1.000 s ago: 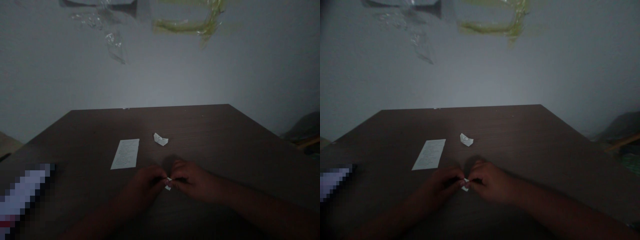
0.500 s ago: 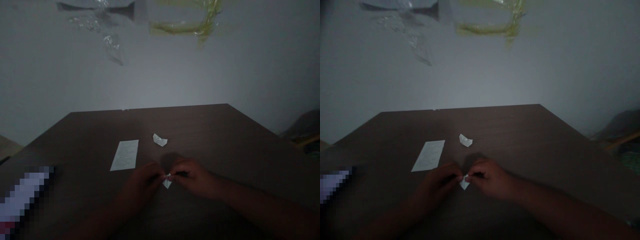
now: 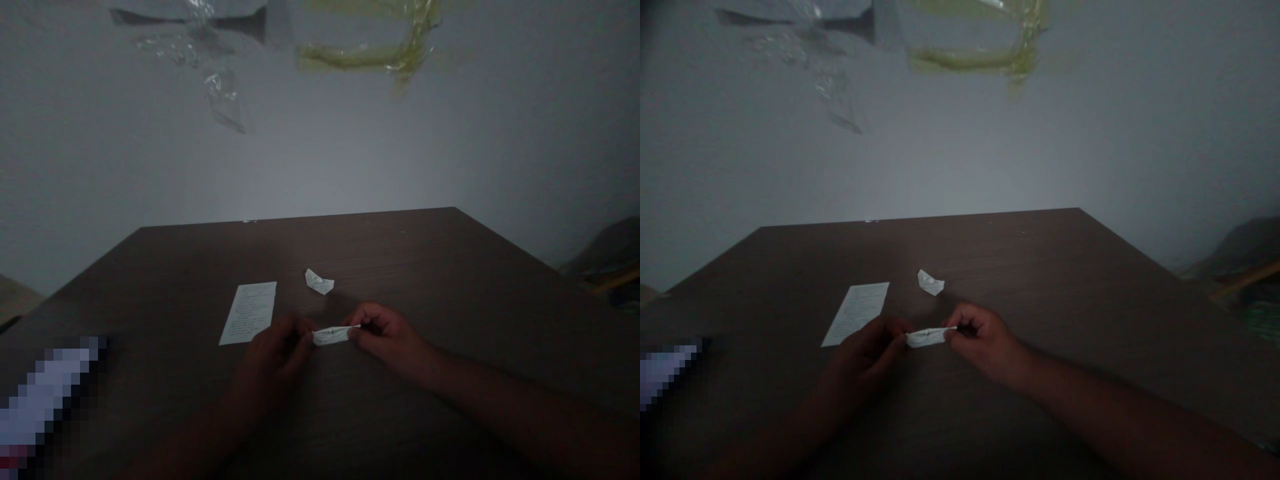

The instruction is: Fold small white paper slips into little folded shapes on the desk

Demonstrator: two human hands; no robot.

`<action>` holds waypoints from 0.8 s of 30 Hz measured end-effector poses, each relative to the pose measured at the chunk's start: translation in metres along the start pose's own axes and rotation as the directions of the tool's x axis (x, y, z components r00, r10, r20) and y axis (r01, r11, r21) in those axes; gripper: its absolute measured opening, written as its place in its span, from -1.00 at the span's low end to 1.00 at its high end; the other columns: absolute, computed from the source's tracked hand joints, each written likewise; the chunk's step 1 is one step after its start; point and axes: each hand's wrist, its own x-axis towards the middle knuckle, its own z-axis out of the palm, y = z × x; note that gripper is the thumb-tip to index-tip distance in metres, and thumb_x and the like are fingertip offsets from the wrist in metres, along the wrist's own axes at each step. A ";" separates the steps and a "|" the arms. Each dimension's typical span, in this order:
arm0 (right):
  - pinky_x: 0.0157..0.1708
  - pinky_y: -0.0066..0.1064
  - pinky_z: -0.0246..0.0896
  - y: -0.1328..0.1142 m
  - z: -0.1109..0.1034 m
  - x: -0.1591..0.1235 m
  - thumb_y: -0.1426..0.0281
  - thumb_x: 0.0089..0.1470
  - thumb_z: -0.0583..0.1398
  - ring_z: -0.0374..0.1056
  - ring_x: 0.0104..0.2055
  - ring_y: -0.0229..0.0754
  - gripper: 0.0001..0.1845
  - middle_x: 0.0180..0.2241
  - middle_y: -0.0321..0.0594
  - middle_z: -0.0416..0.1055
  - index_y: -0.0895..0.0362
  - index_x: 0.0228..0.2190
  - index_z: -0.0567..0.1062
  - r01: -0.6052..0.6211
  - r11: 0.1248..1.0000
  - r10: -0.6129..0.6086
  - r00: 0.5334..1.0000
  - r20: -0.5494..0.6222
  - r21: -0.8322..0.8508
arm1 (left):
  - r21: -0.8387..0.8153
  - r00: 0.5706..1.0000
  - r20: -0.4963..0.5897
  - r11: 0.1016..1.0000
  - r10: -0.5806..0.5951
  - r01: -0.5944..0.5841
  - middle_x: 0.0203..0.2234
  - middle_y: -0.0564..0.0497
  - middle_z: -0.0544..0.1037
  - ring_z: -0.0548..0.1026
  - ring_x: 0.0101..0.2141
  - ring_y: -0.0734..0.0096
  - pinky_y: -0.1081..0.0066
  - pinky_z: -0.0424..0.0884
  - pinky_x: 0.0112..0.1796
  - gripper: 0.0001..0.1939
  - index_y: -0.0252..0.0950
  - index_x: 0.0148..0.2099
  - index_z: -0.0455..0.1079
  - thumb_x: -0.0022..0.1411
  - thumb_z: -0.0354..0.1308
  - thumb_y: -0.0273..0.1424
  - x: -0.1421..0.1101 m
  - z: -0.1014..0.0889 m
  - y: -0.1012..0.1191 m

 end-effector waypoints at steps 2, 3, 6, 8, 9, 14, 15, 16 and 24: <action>-0.26 -0.33 0.30 -0.002 0.001 -0.001 0.11 0.23 0.35 0.38 -0.27 -0.16 -0.69 -0.31 -0.24 0.51 0.05 -0.34 0.47 0.009 1.000 -0.009 1.000 -0.008 0.003 | 0.028 1.000 0.017 1.000 0.008 -0.008 -0.36 0.03 0.62 0.56 -0.35 0.26 0.34 0.47 -0.29 -0.84 -0.18 -0.26 0.39 0.39 0.11 -0.27 -0.001 0.001 -0.001; -0.24 -0.32 0.31 -0.002 0.001 -0.002 0.11 0.25 0.34 0.39 -0.27 -0.16 -0.70 -0.31 -0.24 0.51 0.06 -0.33 0.47 0.014 1.000 -0.014 1.000 -0.006 0.000 | 0.038 1.000 0.021 0.999 0.012 -0.012 -0.37 0.04 0.61 0.55 -0.36 0.27 0.35 0.46 -0.30 -0.85 -0.18 -0.26 0.39 0.38 0.12 -0.28 -0.001 0.001 -0.001; -0.25 -0.31 0.33 -0.001 0.001 -0.003 0.11 0.29 0.32 0.39 -0.28 -0.16 -0.71 -0.31 -0.25 0.50 0.05 -0.31 0.46 0.042 0.999 -0.042 0.999 0.017 -0.027 | 0.057 0.998 0.044 0.997 0.047 -0.050 -0.35 0.05 0.60 0.54 -0.35 0.29 0.36 0.46 -0.29 -0.93 -0.18 -0.19 0.40 0.35 0.12 -0.33 -0.003 0.002 0.000; -0.27 -0.31 0.33 0.000 0.002 -0.003 0.11 0.31 0.30 0.39 -0.28 -0.15 -0.72 -0.32 -0.26 0.49 0.03 -0.29 0.46 0.064 0.997 -0.063 0.997 0.033 -0.039 | 0.071 0.990 0.089 0.991 0.108 -0.114 -0.30 0.03 0.61 0.56 -0.30 0.27 0.33 0.48 -0.23 -0.88 -0.18 -0.13 0.44 0.34 0.09 -0.38 -0.006 0.003 0.001; -0.28 -0.32 0.32 0.002 0.003 -0.003 0.12 0.32 0.30 0.39 -0.29 -0.16 -0.73 -0.33 -0.27 0.48 0.03 -0.29 0.46 0.074 0.996 -0.073 0.997 0.035 -0.042 | 0.076 0.984 0.111 0.986 0.137 -0.146 -0.27 0.01 0.62 0.58 -0.27 0.26 0.31 0.49 -0.20 -0.85 -0.17 -0.10 0.46 0.34 0.08 -0.40 -0.007 0.003 0.002; -0.31 -0.35 0.27 0.004 0.008 -0.005 0.15 0.32 0.30 0.34 -0.31 -0.19 -0.73 -0.36 -0.29 0.42 0.05 -0.31 0.45 0.103 0.993 -0.101 0.994 0.030 -0.054 | 0.060 0.984 0.117 0.989 0.131 -0.139 -0.22 0.00 0.65 0.62 -0.20 0.21 0.28 0.50 -0.15 -0.88 -0.18 -0.11 0.48 0.32 0.18 -0.33 -0.008 0.008 0.003; -0.31 -0.36 0.26 0.004 0.009 -0.005 0.15 0.32 0.30 0.32 -0.31 -0.19 -0.73 -0.36 -0.30 0.41 0.05 -0.31 0.45 0.097 0.994 -0.095 0.995 0.038 -0.052 | 0.056 0.987 0.124 0.993 0.099 -0.107 -0.24 0.00 0.65 0.61 -0.22 0.21 0.29 0.49 -0.16 -0.89 -0.18 -0.14 0.48 0.33 0.19 -0.31 -0.007 0.009 0.004; -0.31 -0.36 0.25 0.003 0.010 -0.006 0.14 0.30 0.32 0.31 -0.31 -0.20 -0.72 -0.36 -0.31 0.40 0.06 -0.31 0.45 0.086 0.995 -0.084 0.995 0.050 -0.044 | 0.053 0.989 0.135 0.996 0.065 -0.073 -0.27 0.01 0.65 0.61 -0.24 0.22 0.30 0.47 -0.18 -0.90 -0.18 -0.17 0.48 0.34 0.18 -0.30 -0.006 0.010 0.005; -0.39 -0.42 0.17 0.000 0.012 -0.002 0.17 0.13 0.45 0.26 -0.37 -0.25 -0.61 -0.41 -0.40 0.31 0.04 -0.33 0.36 -0.014 1.000 0.012 0.998 0.055 0.027 | -0.052 0.979 0.167 0.991 -0.117 0.127 -0.42 0.09 0.55 0.51 -0.35 0.27 0.37 0.38 -0.32 -0.86 -0.20 -0.23 0.41 0.32 0.18 -0.25 -0.003 0.010 0.010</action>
